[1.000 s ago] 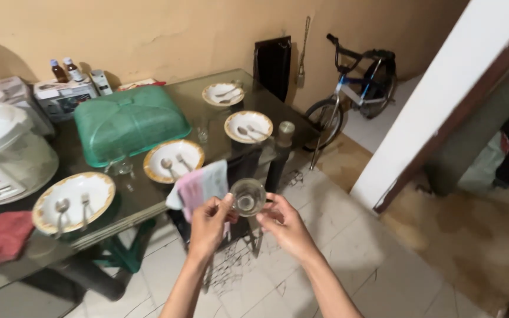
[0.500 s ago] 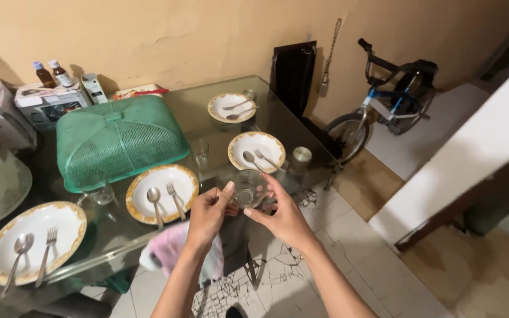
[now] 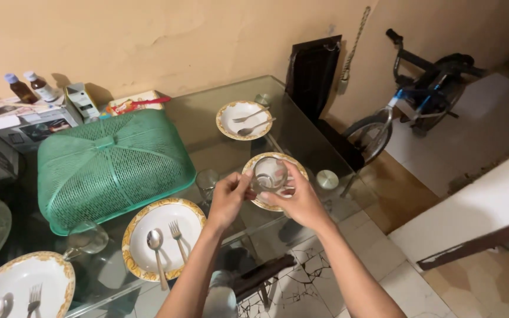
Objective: The person retrieves clear drinking glasses from a glass-fronted cabinet and places them on a glass dining table next to plates and cutlery. They make multiple trips between the cabinet and table, handling one glass at a time.
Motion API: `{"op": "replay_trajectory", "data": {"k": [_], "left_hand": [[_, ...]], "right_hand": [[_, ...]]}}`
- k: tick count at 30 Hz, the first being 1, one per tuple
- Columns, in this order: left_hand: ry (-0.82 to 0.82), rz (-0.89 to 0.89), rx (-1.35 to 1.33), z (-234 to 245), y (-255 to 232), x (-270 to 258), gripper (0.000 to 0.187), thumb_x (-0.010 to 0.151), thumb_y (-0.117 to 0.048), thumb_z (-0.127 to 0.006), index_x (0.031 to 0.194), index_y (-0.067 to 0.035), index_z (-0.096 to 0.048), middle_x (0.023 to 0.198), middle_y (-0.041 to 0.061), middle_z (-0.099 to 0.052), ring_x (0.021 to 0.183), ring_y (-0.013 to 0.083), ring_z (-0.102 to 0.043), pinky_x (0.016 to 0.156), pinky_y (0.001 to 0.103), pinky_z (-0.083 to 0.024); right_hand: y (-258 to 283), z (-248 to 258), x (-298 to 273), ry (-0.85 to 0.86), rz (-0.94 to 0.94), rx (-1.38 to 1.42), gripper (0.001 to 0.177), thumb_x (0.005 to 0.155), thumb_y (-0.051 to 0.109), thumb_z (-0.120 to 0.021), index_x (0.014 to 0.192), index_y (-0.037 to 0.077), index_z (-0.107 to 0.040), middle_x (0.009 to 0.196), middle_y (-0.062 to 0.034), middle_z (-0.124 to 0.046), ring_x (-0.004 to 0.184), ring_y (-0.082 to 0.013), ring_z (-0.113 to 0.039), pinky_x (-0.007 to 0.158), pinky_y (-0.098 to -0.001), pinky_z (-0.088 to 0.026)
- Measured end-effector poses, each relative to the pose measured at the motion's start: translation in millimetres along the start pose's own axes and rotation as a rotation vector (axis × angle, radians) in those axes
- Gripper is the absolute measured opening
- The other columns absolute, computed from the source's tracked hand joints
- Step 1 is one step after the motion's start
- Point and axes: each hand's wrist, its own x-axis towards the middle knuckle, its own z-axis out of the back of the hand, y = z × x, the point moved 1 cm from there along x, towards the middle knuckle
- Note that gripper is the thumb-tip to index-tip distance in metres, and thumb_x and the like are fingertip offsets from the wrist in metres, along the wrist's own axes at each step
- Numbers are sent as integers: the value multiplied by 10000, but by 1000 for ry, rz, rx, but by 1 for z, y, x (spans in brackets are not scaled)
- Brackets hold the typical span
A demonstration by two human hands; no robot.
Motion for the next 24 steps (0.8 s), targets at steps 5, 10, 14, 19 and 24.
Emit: {"op": "replay_trajectory", "data": {"k": [5,10,14,19,24], "left_hand": [[-36,27,-57,-3,5,40,323,987,-322,-708,886,-15,-721,847,209,-729,762,288,-759,771,370,-620],[-189,70,-127,-12,28,77,295,976,-302,-724,934,-10,-735,971,214,-722,815,316,-765,816,405,-635],[-355,111,-59,-26,27,103,339,997,-348,-662,1161,-57,-724,1132,231,-728,925,349,-772,816,406,-625],[-502,149,-69,-35,30,125,453,1016,-286,-606,1353,16,-605,1209,315,-691,987,398,-751,884,445,-619],[-587,216,9,-30,54,152,428,1003,-353,-611,1366,-130,-648,1239,231,-715,1016,336,-759,905,412,-614]], "right_hand": [[-27,0,56,33,22,43,930,674,117,-950,1482,89,-489,1235,-202,-612,1066,-301,-698,879,-376,-583],[-59,-2,107,100,27,73,910,689,73,-933,1484,61,-489,1217,-175,-604,1023,-252,-690,844,-319,-581],[-93,-1,160,175,15,48,956,688,107,-948,1511,69,-463,1280,-212,-603,1106,-308,-693,905,-354,-580],[-115,-7,211,311,3,9,906,709,105,-936,1486,40,-474,1276,-246,-638,1081,-335,-715,907,-389,-591],[-155,-28,253,441,54,123,924,710,22,-901,1502,28,-426,1325,-260,-539,1098,-366,-681,921,-405,-589]]}}
